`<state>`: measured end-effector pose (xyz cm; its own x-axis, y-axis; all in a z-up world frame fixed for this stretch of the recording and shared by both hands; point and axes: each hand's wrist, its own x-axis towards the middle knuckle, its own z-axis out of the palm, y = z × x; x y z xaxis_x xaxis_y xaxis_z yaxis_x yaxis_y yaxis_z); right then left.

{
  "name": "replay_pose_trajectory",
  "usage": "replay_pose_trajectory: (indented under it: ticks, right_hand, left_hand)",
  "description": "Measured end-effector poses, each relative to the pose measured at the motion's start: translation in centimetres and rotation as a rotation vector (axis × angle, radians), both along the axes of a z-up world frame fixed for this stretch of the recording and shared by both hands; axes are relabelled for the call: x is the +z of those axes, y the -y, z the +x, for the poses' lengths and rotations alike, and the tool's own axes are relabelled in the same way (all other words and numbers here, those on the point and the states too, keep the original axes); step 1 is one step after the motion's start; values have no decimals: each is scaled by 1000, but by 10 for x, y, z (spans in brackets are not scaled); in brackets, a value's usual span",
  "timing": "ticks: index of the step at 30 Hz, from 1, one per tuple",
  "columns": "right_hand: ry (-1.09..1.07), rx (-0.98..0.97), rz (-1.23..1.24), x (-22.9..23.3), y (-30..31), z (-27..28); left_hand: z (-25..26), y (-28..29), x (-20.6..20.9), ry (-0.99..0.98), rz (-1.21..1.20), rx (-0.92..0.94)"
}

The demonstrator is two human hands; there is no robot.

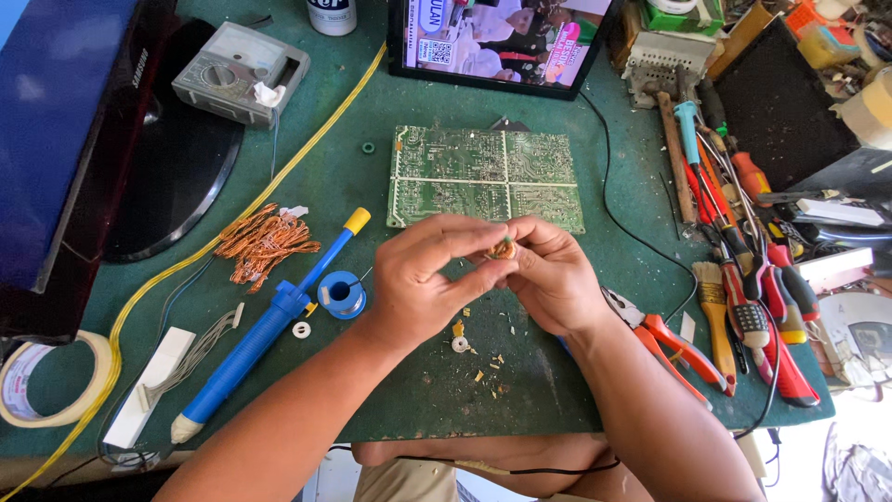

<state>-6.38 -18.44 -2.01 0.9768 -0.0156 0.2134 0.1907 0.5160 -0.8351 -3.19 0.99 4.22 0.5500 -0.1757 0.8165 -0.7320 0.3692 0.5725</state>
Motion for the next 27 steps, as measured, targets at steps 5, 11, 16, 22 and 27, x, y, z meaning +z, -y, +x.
replay_pose_trajectory:
  ticks: [5, 11, 16, 22, 27]
  right_hand:
    - [143, -20, -58, 9, -9, 0]
    - [331, -223, -297, 18, -4, 1]
    - [343, -267, -319, 12, 4, 2]
    - [244, -89, -52, 0, -5, 0]
    - [160, 19, 85, -8, -8, -3]
  left_hand:
    - [-4, -2, 4, 58, 21, 66]
    - [-4, -1, -3, 93, 7, 106]
    - [-6, 0, 1, 122, -5, 142]
    - [-7, 1, 4, 96, -18, 123]
    - [-9, 2, 4, 61, -49, 105]
